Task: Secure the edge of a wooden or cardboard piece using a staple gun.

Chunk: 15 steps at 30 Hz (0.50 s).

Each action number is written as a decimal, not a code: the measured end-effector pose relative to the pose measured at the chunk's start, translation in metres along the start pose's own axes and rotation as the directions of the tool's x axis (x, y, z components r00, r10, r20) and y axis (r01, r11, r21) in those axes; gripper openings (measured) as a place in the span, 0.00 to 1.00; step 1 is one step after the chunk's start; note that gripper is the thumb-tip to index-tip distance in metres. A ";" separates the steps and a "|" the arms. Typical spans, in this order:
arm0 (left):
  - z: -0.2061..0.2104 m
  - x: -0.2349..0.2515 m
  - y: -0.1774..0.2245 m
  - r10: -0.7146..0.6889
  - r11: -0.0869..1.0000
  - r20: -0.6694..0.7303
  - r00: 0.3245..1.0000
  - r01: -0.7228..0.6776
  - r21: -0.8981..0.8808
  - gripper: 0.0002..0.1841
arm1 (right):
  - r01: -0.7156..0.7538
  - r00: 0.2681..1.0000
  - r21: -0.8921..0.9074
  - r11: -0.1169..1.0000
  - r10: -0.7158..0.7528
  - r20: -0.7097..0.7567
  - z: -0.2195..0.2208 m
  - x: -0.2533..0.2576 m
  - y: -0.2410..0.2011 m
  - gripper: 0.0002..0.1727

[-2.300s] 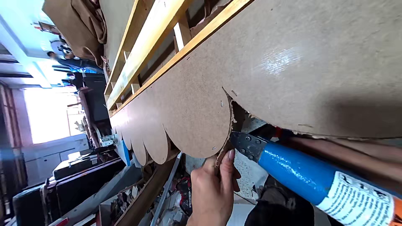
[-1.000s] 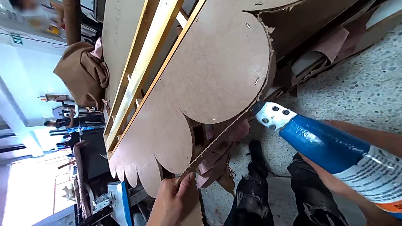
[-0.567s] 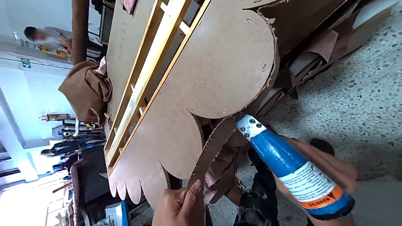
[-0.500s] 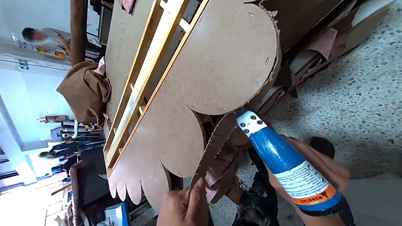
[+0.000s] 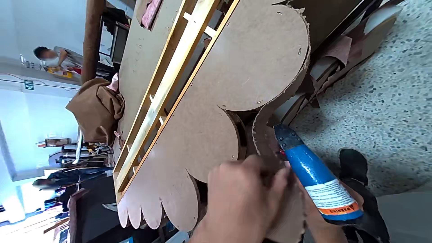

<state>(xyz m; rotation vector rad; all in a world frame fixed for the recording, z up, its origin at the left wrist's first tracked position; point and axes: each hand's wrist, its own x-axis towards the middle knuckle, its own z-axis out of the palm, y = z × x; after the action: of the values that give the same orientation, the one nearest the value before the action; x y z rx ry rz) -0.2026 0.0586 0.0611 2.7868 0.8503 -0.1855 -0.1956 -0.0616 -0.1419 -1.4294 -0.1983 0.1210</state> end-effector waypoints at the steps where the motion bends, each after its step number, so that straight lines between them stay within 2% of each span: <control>1: -0.001 0.011 0.007 0.012 0.996 -0.012 1.000 -0.011 0.084 0.15 | -0.049 0.999 0.040 0.998 0.048 0.010 -0.003 -0.002 0.002 0.23; 3: -0.008 0.029 0.010 -0.031 0.980 -0.004 1.000 0.031 0.195 0.12 | -0.090 0.994 0.049 0.995 0.093 -0.052 -0.003 0.000 0.007 0.26; 4: -0.011 0.036 0.005 -0.054 0.972 0.005 0.999 0.052 0.227 0.11 | -0.065 0.992 -0.030 0.997 0.061 -0.108 -0.001 0.002 0.004 0.30; 6: -0.011 0.044 -0.011 -0.011 0.955 -0.034 0.999 0.020 0.296 0.12 | -0.003 0.987 -0.121 0.993 -0.017 -0.161 0.005 0.011 0.002 0.30; 9: 0.001 0.048 -0.032 0.119 0.936 -0.163 0.979 -0.056 0.347 0.25 | 0.040 0.987 -0.075 0.996 -0.051 -0.151 0.016 0.024 0.002 0.25; 12: -0.001 0.060 -0.040 0.074 0.944 -0.224 0.972 0.004 0.329 0.41 | 0.051 0.984 -0.030 0.998 -0.055 -0.170 0.030 0.026 0.005 0.23; 15: -0.013 0.089 -0.057 0.035 0.980 -0.174 0.984 0.000 0.201 0.49 | 0.023 0.989 -0.015 1.000 -0.025 -0.143 0.028 0.018 0.007 0.25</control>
<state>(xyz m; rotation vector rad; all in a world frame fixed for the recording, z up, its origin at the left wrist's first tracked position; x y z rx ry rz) -0.1610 0.1557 0.0479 3.0345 0.8918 -0.0210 -0.1839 -0.0300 -0.1443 -1.4421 -0.0979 -0.0027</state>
